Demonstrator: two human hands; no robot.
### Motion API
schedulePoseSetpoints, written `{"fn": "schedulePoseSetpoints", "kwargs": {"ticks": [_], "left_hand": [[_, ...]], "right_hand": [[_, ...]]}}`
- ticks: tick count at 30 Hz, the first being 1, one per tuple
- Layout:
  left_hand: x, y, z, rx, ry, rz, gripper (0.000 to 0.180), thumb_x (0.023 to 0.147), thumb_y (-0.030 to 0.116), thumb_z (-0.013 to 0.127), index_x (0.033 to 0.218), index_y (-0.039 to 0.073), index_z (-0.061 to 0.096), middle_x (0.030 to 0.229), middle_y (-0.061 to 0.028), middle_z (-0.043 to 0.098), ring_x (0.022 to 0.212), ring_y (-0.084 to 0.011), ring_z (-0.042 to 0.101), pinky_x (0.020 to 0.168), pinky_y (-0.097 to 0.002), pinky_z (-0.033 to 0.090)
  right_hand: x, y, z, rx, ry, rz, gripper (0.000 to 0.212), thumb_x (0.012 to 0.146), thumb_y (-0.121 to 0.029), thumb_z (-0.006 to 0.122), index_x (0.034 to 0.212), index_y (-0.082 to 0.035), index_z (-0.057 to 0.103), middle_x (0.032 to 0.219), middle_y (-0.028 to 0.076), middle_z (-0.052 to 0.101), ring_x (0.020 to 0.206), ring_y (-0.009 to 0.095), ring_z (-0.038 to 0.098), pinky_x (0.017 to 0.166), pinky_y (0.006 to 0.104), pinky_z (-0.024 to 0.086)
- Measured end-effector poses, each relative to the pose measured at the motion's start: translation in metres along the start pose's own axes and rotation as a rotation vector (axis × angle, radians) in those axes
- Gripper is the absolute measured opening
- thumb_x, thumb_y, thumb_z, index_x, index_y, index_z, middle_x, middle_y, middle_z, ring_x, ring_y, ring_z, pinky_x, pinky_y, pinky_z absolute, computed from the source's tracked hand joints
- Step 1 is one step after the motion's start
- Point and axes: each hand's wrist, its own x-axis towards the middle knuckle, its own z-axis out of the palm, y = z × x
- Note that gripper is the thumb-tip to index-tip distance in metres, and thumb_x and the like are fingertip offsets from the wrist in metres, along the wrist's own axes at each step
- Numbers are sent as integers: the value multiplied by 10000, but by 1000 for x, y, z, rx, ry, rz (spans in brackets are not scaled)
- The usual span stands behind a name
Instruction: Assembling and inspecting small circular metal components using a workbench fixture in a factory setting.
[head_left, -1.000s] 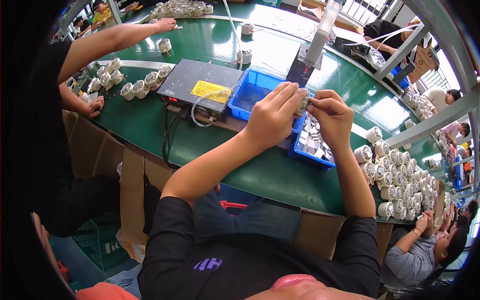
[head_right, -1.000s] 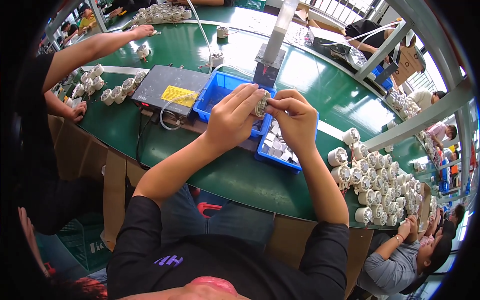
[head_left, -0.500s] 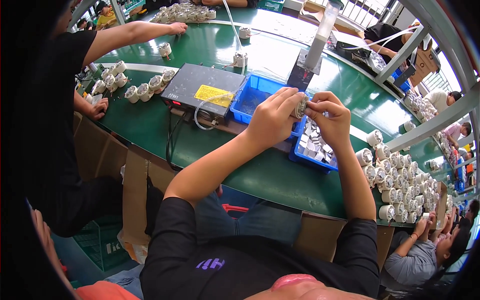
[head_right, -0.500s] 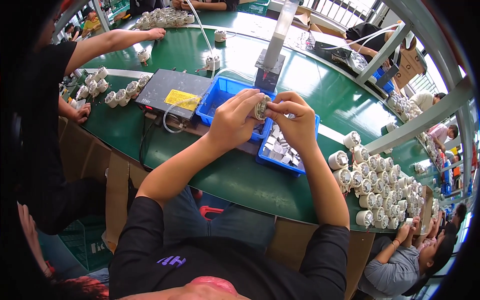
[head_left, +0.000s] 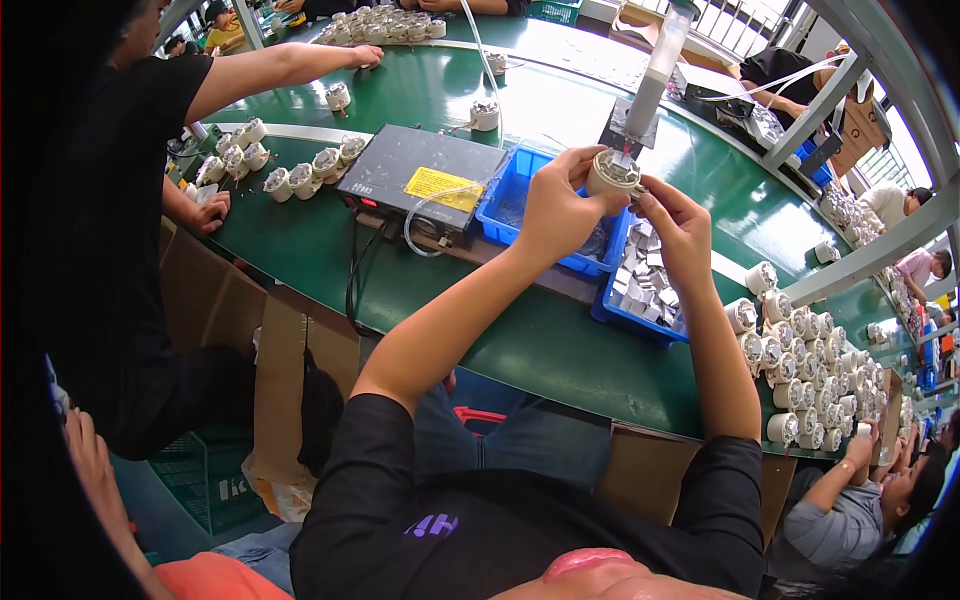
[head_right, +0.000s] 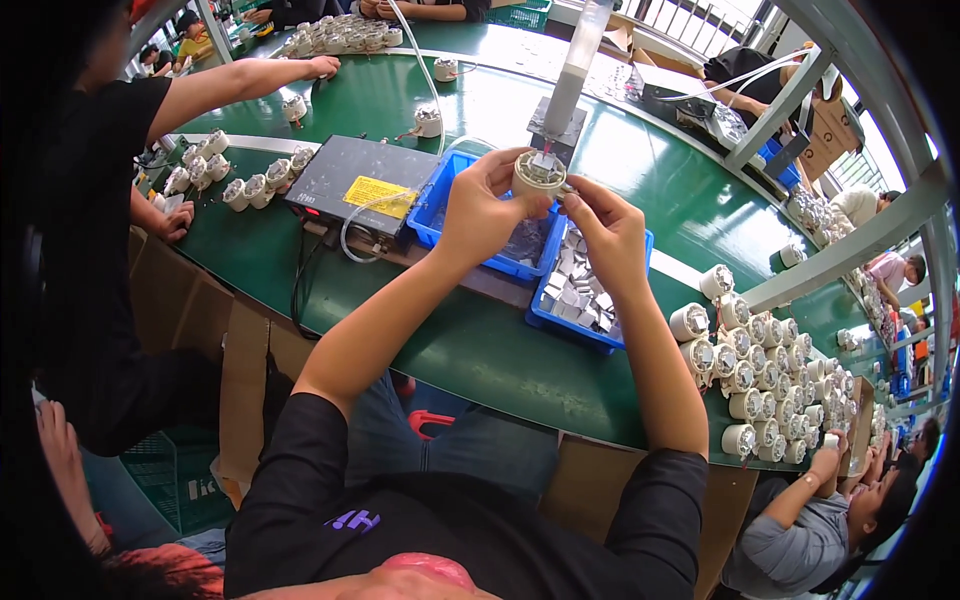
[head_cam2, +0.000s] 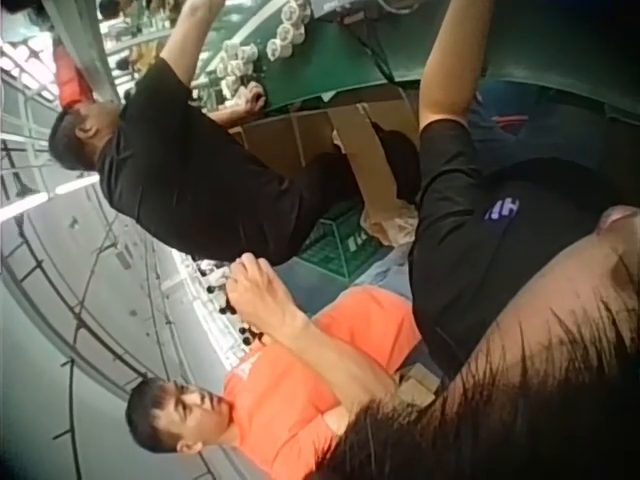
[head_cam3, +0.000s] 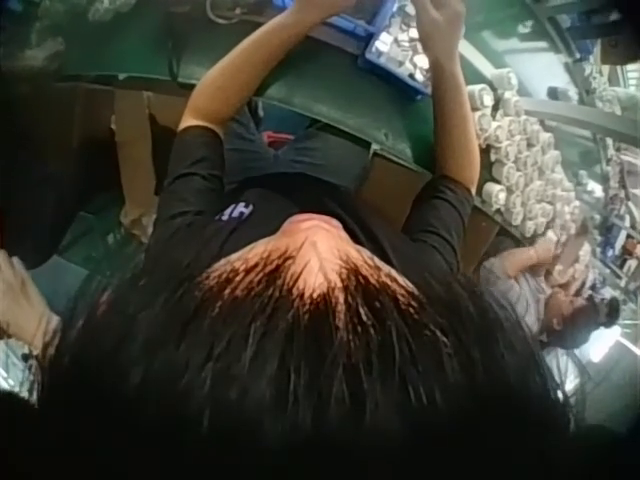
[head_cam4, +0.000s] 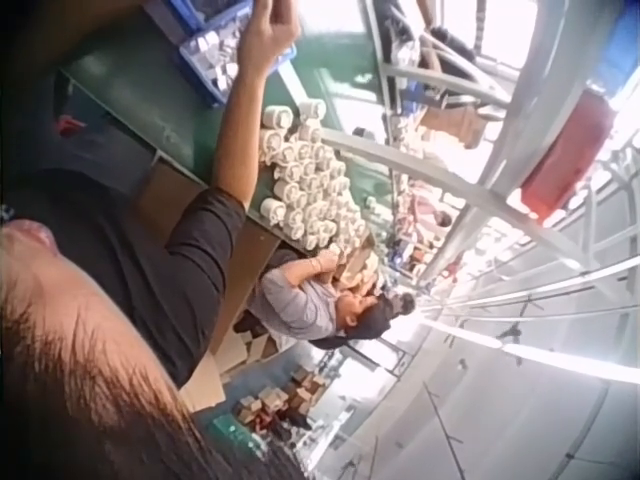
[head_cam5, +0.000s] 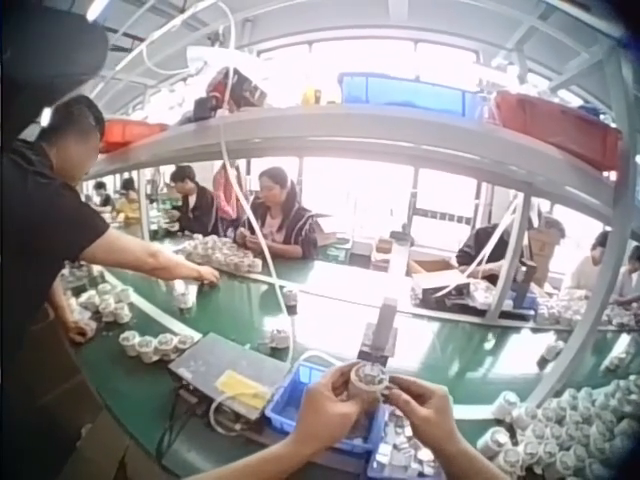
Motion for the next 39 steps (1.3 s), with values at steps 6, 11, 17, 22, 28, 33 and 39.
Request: {"fn": "schedulePoseSetpoints", "kwargs": {"ticks": [6,11,17,22,28,33,39], "left_hand": [[0,5,0,-15,10,4,711,731,-76,916,1384,-74,637,1223,-234,771,1111,-287,764,1010,-351,623],[-3,6,0,9,45,60,657,754,-57,901,1365,-51,661,1191,-223,774,1072,-316,771,964,-354,638],[-8,3,18,210,42,79,698,749,47,954,1374,-43,657,1146,-209,778,1026,-296,765,871,-382,648],[-26,7,7,59,71,7,791,830,95,905,1518,0,529,1253,-216,733,1049,-321,745,821,-384,646],[-34,-6,17,340,-28,321,657,835,12,811,1448,17,574,1248,-157,734,1019,-279,737,772,-347,619],[-45,-2,9,379,-54,372,565,824,5,785,1367,30,634,1162,-127,765,924,-271,740,734,-341,602],[-40,-1,7,433,-144,457,364,827,-22,773,1184,34,734,1044,-88,798,808,-222,745,685,-326,592]], "right_hand": [[0,4,0,108,-34,-32,400,1028,-112,717,1373,90,700,1227,203,782,1014,213,738,919,273,589],[-1,4,3,120,-60,-30,434,1053,-127,687,1422,99,659,1253,210,765,1039,228,728,951,307,591],[0,2,-14,211,2,136,375,1054,-139,684,1348,93,689,1161,196,765,994,216,722,914,296,596],[29,9,-28,344,-39,348,289,1037,-128,695,1250,65,730,1064,168,767,933,192,741,816,272,603],[61,43,-103,38,285,440,240,1026,-146,703,1214,-8,761,1010,129,781,864,207,757,775,286,612],[67,58,-122,-369,140,626,307,978,-218,748,1209,-19,787,1017,99,788,843,217,746,772,316,619],[75,59,-189,-797,-19,714,392,910,-269,798,1218,-26,794,1020,82,792,827,228,735,769,342,623]]}}
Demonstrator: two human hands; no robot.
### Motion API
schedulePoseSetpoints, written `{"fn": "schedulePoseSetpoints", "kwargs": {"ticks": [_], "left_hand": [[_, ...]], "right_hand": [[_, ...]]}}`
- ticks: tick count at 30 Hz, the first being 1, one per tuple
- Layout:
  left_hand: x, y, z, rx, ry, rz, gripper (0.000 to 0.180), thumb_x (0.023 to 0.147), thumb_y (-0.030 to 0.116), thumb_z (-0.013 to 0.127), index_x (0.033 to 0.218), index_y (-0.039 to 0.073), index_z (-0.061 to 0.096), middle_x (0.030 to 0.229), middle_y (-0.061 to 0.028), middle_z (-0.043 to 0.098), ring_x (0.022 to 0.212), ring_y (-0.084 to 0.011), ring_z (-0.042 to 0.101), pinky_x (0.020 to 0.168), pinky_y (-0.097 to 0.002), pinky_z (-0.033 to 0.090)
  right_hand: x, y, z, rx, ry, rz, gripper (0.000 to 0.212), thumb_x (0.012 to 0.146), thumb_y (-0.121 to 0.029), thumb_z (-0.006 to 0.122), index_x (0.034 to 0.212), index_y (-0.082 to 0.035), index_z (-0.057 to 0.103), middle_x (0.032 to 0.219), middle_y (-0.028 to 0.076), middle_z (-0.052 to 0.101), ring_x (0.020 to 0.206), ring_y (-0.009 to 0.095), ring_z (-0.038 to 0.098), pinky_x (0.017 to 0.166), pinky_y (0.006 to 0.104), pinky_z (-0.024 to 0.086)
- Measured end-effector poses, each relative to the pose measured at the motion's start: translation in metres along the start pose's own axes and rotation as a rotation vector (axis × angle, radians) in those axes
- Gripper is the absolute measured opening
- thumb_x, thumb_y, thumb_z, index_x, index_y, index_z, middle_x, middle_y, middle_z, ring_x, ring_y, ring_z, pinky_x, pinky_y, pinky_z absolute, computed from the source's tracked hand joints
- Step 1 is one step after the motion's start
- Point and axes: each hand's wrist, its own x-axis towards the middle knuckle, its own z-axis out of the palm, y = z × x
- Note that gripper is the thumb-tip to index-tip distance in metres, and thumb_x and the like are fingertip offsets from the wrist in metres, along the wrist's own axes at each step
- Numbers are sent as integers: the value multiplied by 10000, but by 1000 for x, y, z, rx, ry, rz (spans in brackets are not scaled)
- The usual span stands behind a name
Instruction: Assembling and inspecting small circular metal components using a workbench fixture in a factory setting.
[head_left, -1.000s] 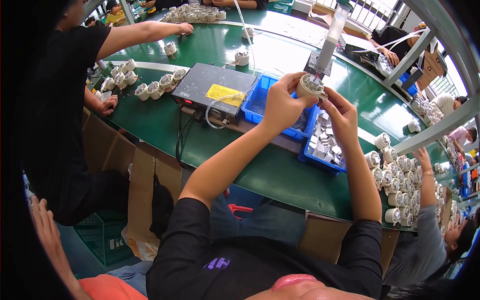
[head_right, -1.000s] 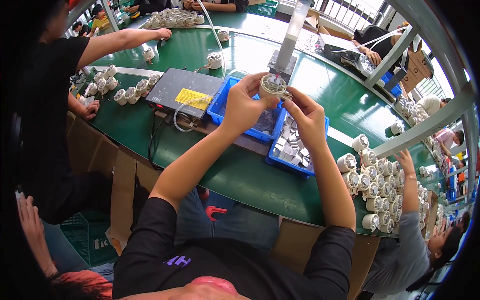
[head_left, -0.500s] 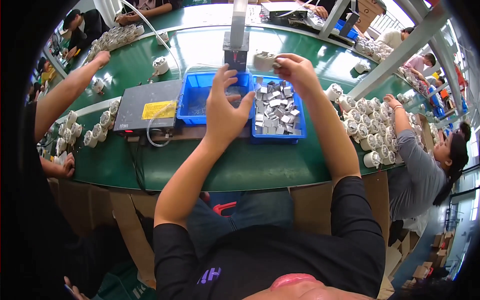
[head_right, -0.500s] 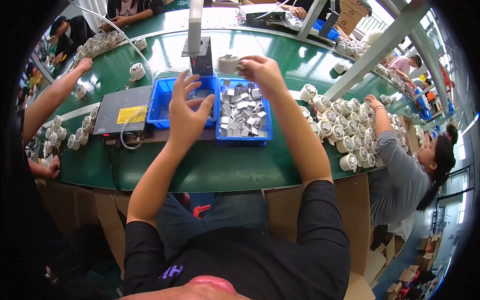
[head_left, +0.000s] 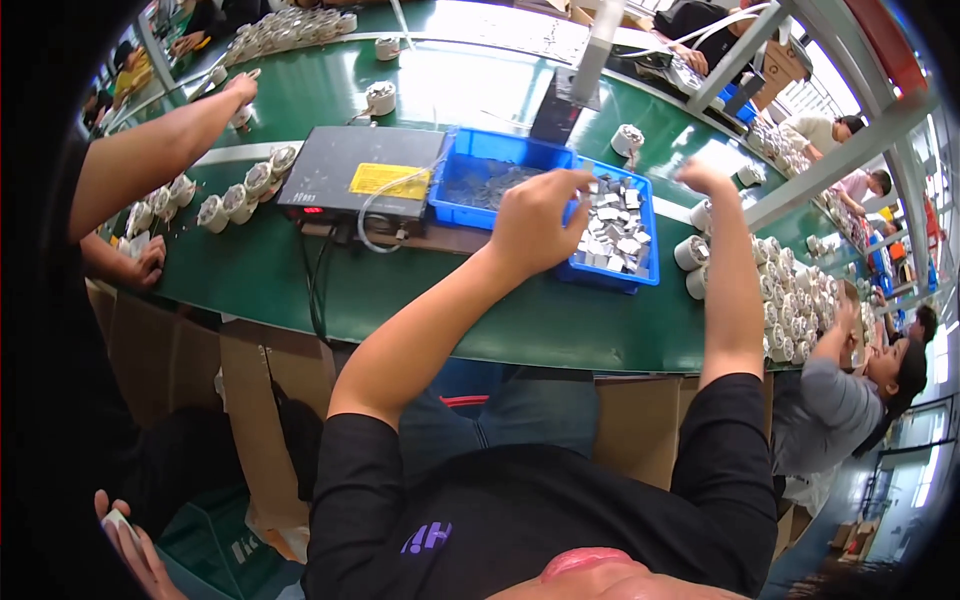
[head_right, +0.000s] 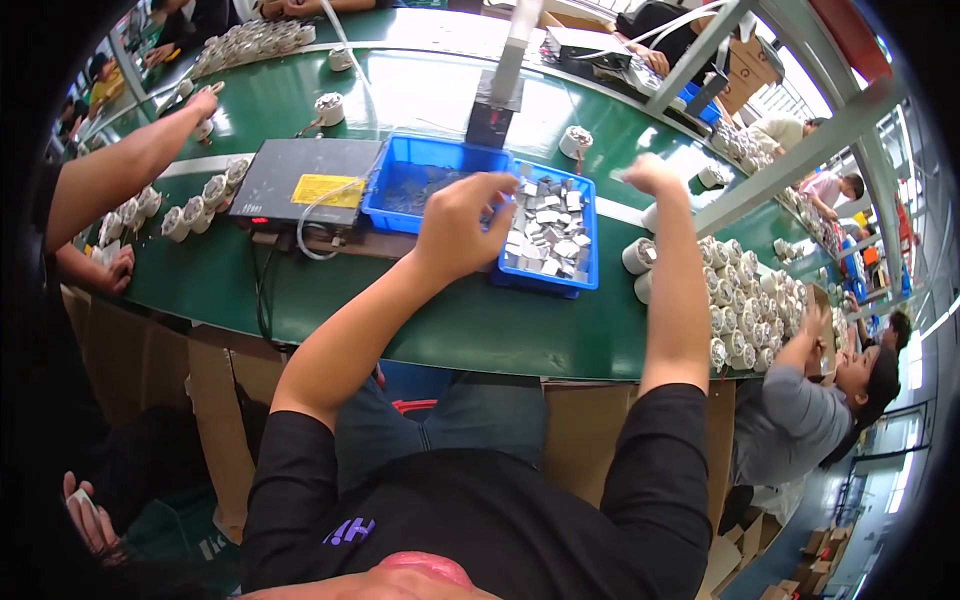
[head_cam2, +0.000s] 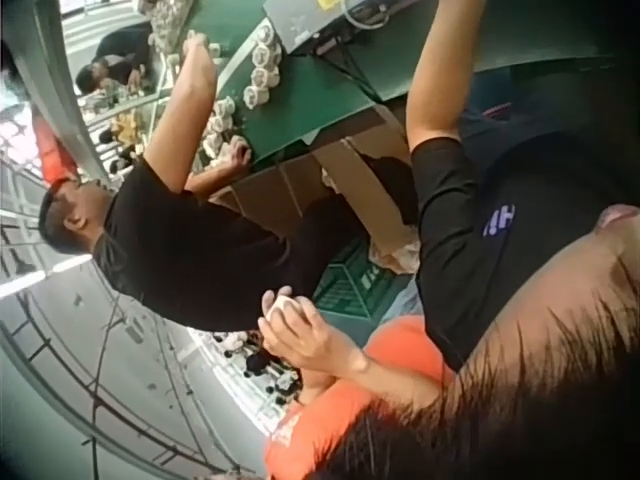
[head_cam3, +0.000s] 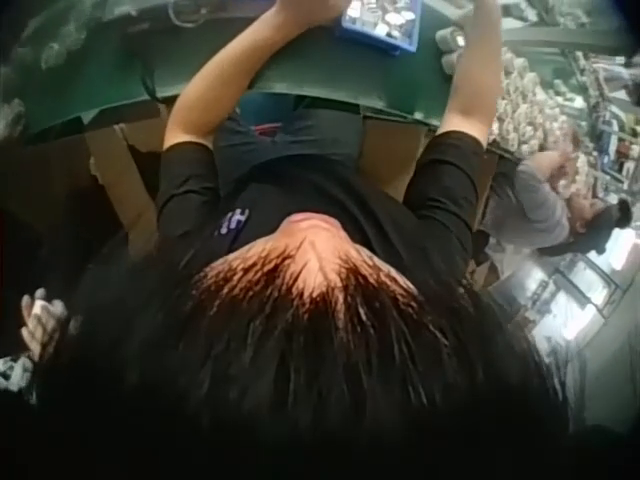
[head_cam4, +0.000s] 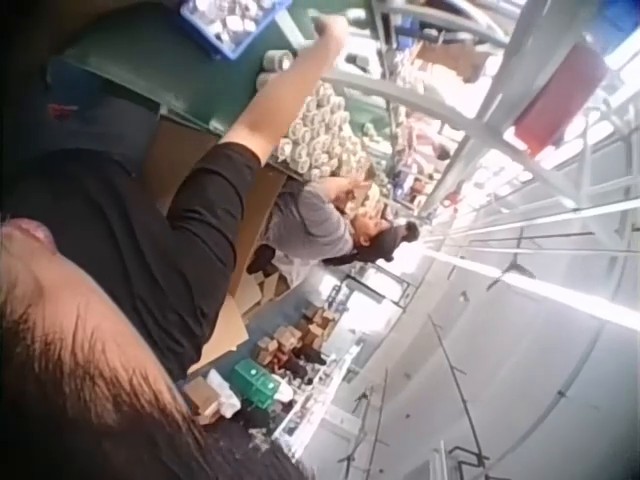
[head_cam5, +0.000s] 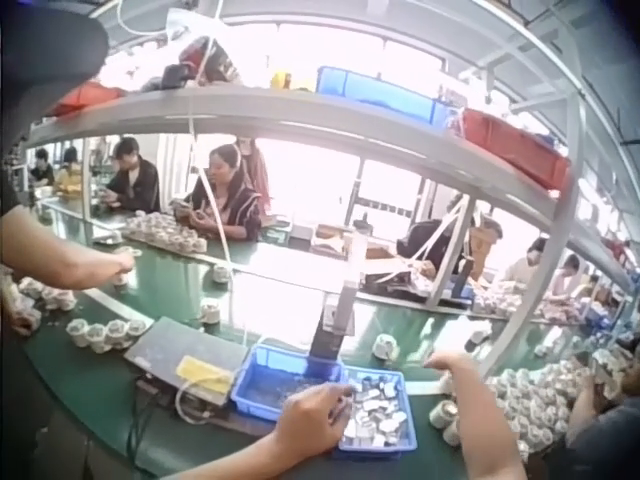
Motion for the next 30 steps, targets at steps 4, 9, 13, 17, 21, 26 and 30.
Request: {"fn": "schedulePoseSetpoints", "kwargs": {"ticks": [4,9,13,17,21,26,30], "left_hand": [[-7,-9,2,0,-102,161,253,837,15,760,1078,90,744,998,-57,801,780,-244,748,683,-336,582],[-9,-6,11,4,-155,268,237,852,57,762,1079,118,734,1028,-55,805,820,-264,766,692,-357,586],[-5,-4,8,15,-73,213,330,846,94,803,1166,113,723,1046,-81,805,837,-287,769,720,-366,594],[-3,6,2,-56,-23,84,460,823,121,852,1255,97,697,1054,-114,802,855,-317,770,757,-377,601],[2,8,-5,-256,-132,-124,608,789,147,905,1340,73,657,1066,-153,794,877,-343,767,801,-394,604],[14,-7,-23,-249,-176,-226,686,757,137,932,1365,45,629,1084,-183,784,902,-352,761,834,-414,599],[12,-6,-23,-336,-202,-253,620,771,128,924,1323,29,658,1080,-191,780,898,-332,759,842,-408,595]], "right_hand": [[-33,68,-30,-240,63,-48,537,794,-243,851,1270,-19,739,1007,109,785,832,242,726,768,350,616],[-51,64,-36,-384,224,-130,646,704,-186,888,1300,-22,701,1018,127,782,841,244,721,762,357,609],[-128,-29,-26,-111,245,-323,569,705,-51,878,1253,-53,725,1042,117,797,864,217,725,776,359,606],[-201,-107,16,-98,66,-915,600,687,15,898,1271,-71,793,1061,97,806,872,189,701,808,318,584],[-215,-136,51,9,24,-1049,539,698,16,900,1226,-61,832,1075,91,802,872,193,684,810,315,578],[-179,-137,53,170,-144,-1099,448,732,33,884,1172,-44,849,1086,94,800,869,201,682,822,325,581],[-164,-133,53,292,-165,-1069,273,767,50,863,1031,-20,857,1033,84,788,834,183,667,766,308,566]]}}
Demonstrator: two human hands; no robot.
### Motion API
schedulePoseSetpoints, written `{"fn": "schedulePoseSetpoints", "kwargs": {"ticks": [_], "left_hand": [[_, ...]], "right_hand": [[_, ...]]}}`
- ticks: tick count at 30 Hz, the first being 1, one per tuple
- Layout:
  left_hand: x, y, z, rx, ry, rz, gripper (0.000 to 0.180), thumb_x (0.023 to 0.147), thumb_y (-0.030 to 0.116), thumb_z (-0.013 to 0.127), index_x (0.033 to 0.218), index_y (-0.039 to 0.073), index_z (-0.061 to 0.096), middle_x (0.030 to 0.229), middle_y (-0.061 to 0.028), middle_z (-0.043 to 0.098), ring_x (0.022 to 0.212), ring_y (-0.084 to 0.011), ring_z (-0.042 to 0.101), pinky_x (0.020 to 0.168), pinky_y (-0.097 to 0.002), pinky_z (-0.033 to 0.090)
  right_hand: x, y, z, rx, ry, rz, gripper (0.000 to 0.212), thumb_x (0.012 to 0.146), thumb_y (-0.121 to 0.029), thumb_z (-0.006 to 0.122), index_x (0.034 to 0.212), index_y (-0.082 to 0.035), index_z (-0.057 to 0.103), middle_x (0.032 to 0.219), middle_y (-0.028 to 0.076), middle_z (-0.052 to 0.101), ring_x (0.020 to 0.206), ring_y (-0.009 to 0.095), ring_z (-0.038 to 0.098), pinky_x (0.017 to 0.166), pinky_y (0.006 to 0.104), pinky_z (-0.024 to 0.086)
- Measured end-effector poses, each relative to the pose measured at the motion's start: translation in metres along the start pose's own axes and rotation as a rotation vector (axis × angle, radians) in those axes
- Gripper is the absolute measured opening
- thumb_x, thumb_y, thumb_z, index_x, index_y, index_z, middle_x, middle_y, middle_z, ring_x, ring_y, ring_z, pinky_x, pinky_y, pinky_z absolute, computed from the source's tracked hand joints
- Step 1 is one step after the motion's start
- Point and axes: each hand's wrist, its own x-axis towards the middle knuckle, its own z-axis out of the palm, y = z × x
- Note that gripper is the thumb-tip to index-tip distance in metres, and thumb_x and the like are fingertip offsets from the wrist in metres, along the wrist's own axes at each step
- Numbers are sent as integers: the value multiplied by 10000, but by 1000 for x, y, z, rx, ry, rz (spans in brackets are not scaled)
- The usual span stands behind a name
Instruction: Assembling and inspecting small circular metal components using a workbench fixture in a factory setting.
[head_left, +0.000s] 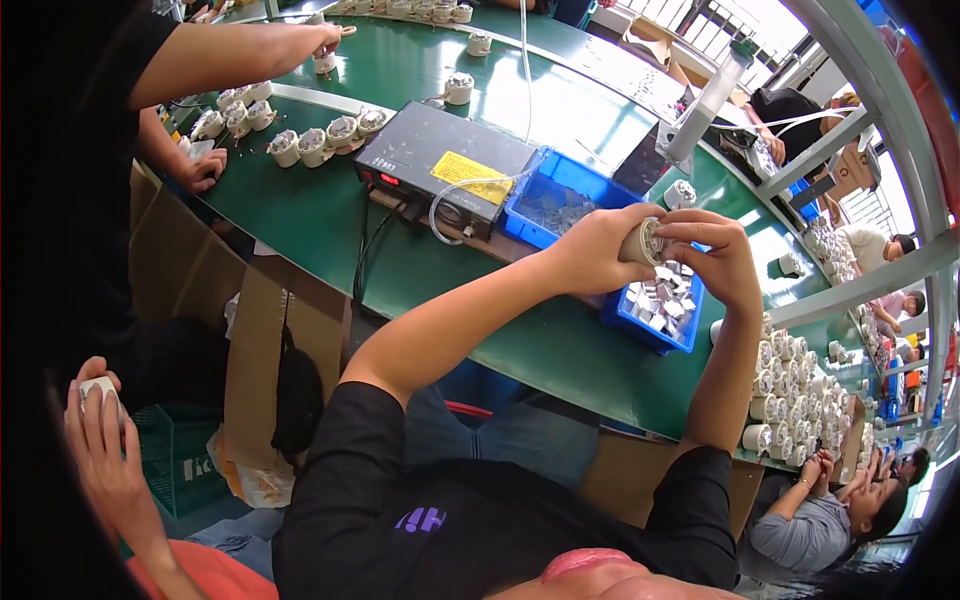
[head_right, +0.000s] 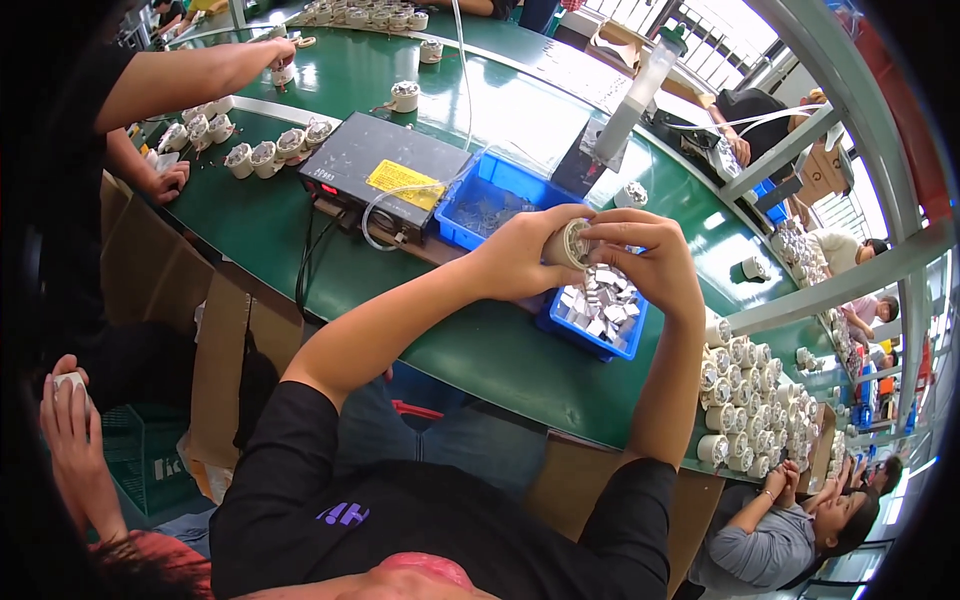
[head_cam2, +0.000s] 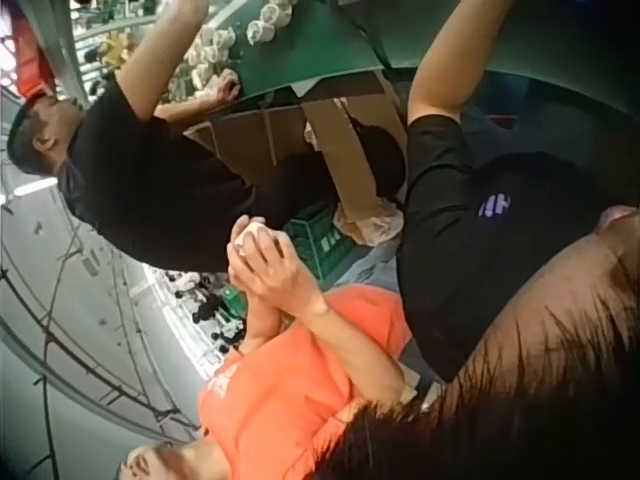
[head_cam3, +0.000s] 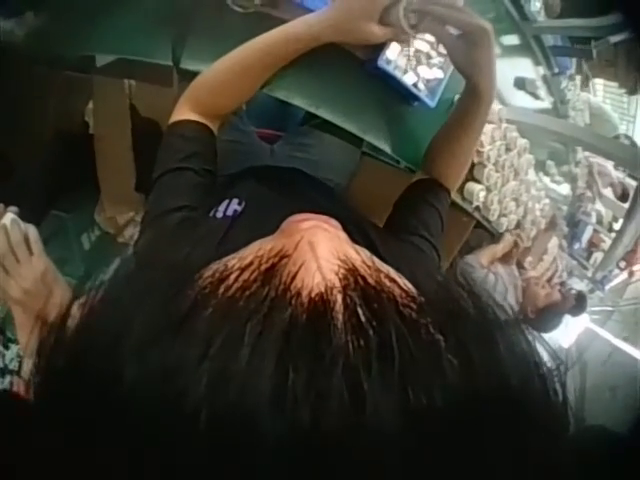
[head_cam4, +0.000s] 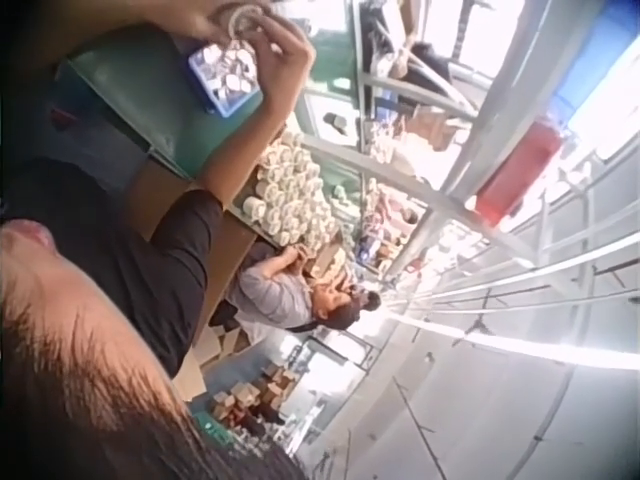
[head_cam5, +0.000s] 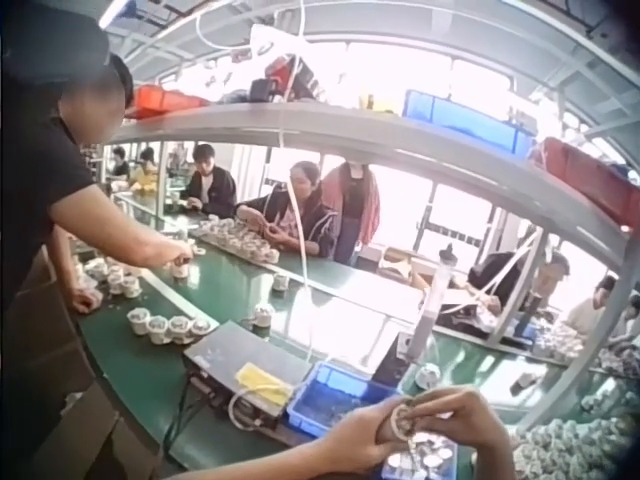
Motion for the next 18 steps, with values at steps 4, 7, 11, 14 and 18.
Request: {"fn": "schedulePoseSetpoints", "kwargs": {"ticks": [4,7,11,14,18], "left_hand": [[-2,1,2,75,64,-55,602,753,101,928,1290,24,668,1081,-181,779,896,-333,757,849,-393,600],[-1,-1,3,164,114,-54,604,739,91,936,1278,24,672,1087,-174,780,898,-331,756,854,-385,602],[3,-2,-1,351,215,22,629,713,85,958,1271,30,673,1102,-161,781,905,-323,755,863,-375,604],[12,12,-6,293,154,-193,654,705,81,975,1278,23,665,1131,-159,780,938,-300,761,879,-362,610],[23,0,-4,159,231,-213,671,703,103,986,1284,7,665,1142,-176,779,959,-306,773,876,-361,625]], "right_hand": [[-1,10,-3,-49,39,-53,208,797,54,842,997,-1,829,979,76,768,785,161,651,712,287,548],[-3,6,10,-63,79,27,167,824,51,825,984,9,810,949,71,755,768,150,643,693,275,538],[-1,-4,30,-66,149,305,111,874,41,795,981,16,781,912,65,735,763,139,635,688,259,526],[0,9,30,189,215,483,110,924,15,766,1032,22,777,952,85,739,815,142,656,733,256,536],[3,34,36,221,348,346,143,951,-6,750,1088,26,775,1031,111,745,896,153,678,802,265,552]]}}
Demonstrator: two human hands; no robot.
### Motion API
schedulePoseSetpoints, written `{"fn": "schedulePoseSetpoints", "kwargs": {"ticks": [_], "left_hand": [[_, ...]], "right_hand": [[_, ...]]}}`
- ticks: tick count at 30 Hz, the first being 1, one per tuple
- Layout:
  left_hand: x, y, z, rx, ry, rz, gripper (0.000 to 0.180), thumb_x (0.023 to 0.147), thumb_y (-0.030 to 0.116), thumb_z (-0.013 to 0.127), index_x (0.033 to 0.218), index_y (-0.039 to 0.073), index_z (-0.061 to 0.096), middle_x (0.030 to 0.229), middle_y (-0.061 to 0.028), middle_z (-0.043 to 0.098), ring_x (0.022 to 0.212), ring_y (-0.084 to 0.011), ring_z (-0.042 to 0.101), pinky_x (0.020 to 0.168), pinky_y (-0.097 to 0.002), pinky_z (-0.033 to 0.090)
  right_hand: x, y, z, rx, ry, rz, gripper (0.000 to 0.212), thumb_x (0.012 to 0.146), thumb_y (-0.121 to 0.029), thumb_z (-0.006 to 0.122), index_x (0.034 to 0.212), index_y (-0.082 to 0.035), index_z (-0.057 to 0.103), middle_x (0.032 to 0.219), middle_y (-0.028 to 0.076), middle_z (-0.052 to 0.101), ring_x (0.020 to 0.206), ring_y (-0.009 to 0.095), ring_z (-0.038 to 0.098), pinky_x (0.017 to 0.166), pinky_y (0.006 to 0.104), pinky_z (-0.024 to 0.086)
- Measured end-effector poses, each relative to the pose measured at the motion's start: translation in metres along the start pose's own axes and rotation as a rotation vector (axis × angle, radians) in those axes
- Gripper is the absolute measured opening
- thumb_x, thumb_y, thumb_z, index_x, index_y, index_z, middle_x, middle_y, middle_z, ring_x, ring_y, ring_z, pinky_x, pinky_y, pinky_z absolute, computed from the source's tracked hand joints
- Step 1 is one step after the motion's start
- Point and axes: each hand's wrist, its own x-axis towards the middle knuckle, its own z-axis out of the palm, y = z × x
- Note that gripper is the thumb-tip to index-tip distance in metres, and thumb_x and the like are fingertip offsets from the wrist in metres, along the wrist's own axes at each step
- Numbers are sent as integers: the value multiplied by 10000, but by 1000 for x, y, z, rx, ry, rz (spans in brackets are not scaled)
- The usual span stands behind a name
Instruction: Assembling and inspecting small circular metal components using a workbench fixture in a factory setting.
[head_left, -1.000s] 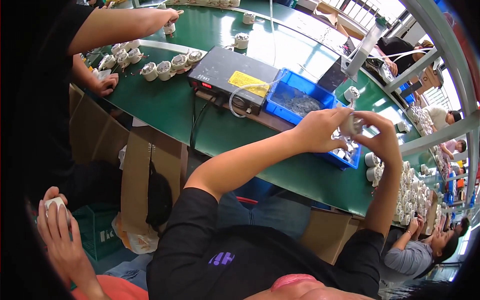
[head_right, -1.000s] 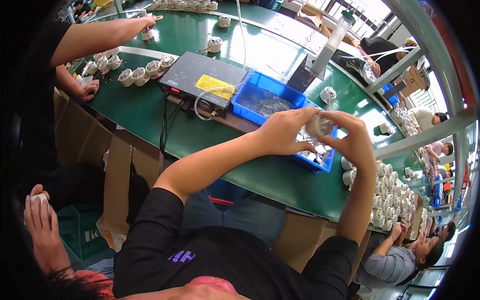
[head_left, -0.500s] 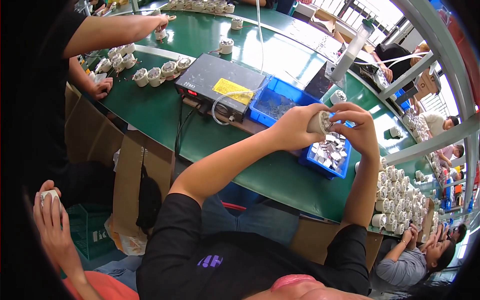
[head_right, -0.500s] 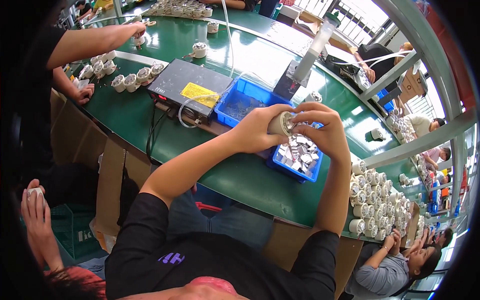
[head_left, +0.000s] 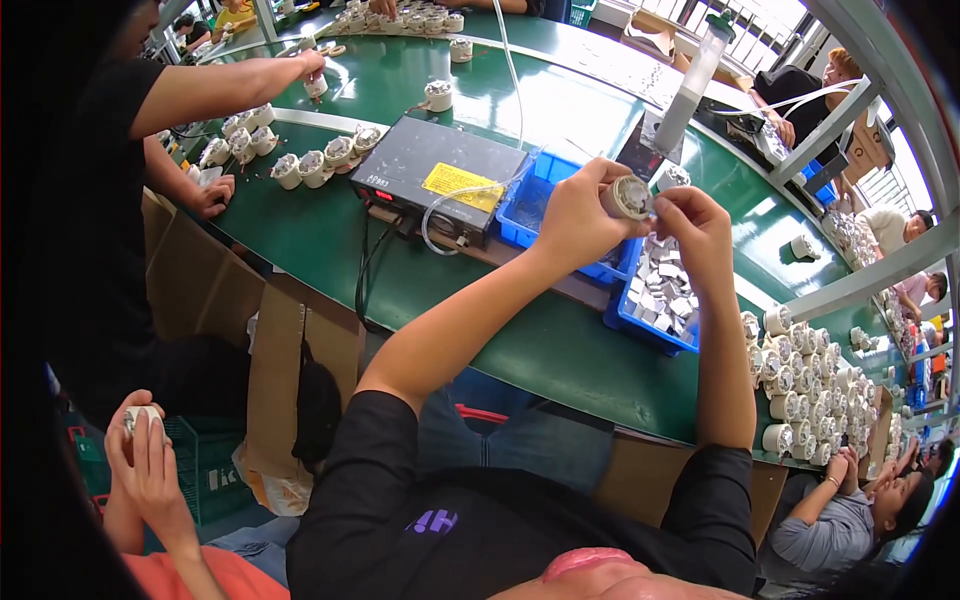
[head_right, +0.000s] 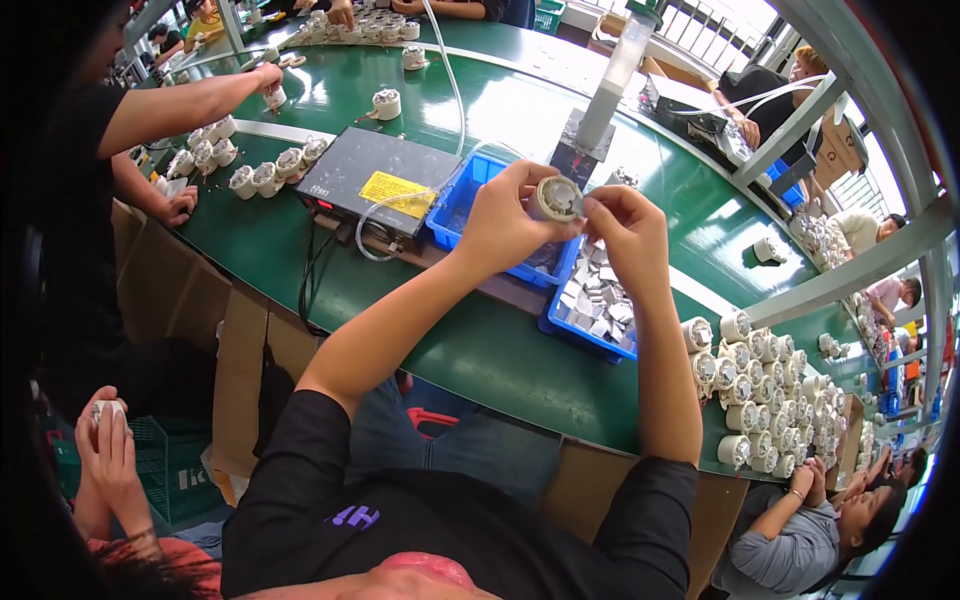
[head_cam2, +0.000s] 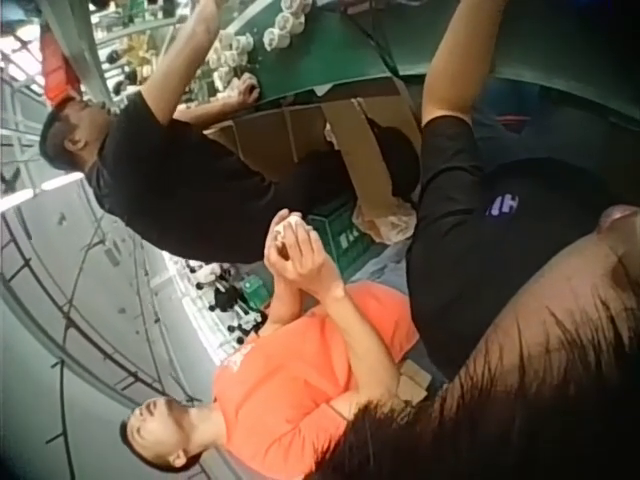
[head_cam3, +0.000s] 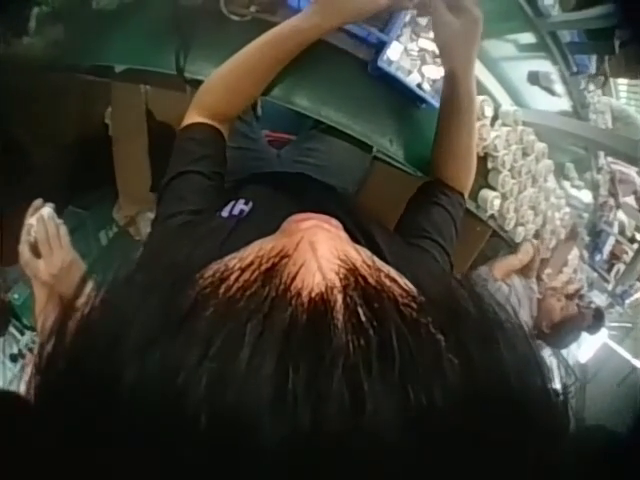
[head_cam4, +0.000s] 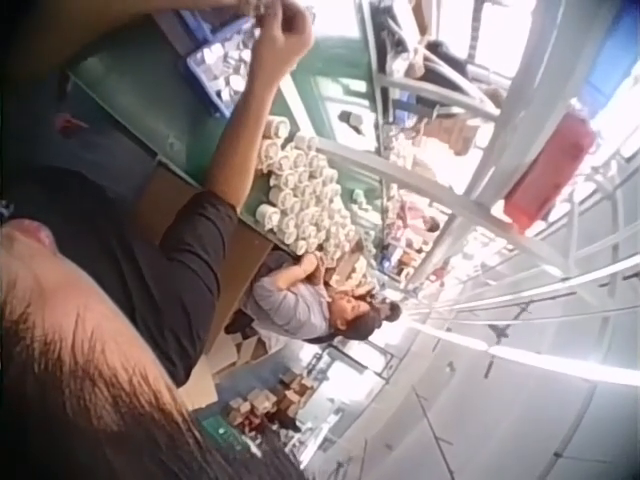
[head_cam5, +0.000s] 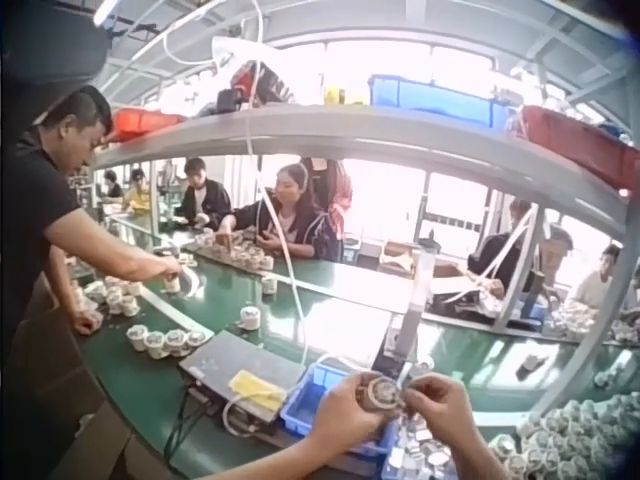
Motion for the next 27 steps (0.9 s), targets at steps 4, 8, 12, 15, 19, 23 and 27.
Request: {"fn": "schedulePoseSetpoints", "kwargs": {"ticks": [4,8,12,15,19,23,27], "left_hand": [[11,-9,9,-162,79,47,680,718,108,985,1303,-12,659,1153,-191,776,988,-302,780,890,-353,633],[17,-10,12,-254,67,80,678,760,55,963,1347,-32,635,1183,-184,769,1045,-251,770,953,-317,618],[19,-14,12,-281,69,132,689,774,39,950,1377,-32,625,1194,-186,769,1062,-254,769,969,-322,618],[18,-10,10,-279,70,142,685,776,29,945,1378,-34,623,1202,-188,767,1068,-254,769,973,-325,618],[17,-8,10,-288,68,151,682,777,17,939,1379,-36,622,1213,-192,765,1077,-256,768,981,-328,616],[17,-9,10,-315,60,146,685,774,10,938,1380,-36,621,1223,-195,764,1085,-260,767,991,-329,612],[15,-8,10,-319,70,138,685,770,1,938,1377,-35,623,1224,-193,764,1094,-270,767,998,-335,609]], "right_hand": [[4,14,8,27,118,-224,211,966,-20,738,1170,30,763,1130,141,748,988,175,697,880,282,566],[0,15,18,117,171,-266,328,977,-25,717,1298,39,729,1230,171,740,1073,209,708,952,304,573],[-4,9,17,168,117,-246,432,999,-24,673,1427,36,663,1302,190,726,1138,254,705,1017,339,566],[-6,8,19,158,115,-262,442,1013,-55,651,1446,35,655,1333,195,723,1170,267,702,1031,349,558],[-6,8,19,150,109,-276,462,1029,-105,625,1470,32,643,1367,202,717,1213,284,694,1055,367,544],[-6,10,18,162,91,-277,489,1036,-160,614,1488,27,633,1378,207,710,1245,297,679,1089,393,525],[-5,12,17,159,63,-334,509,1032,-154,582,1502,37,618,1377,212,674,1252,294,650,1085,377,506]]}}
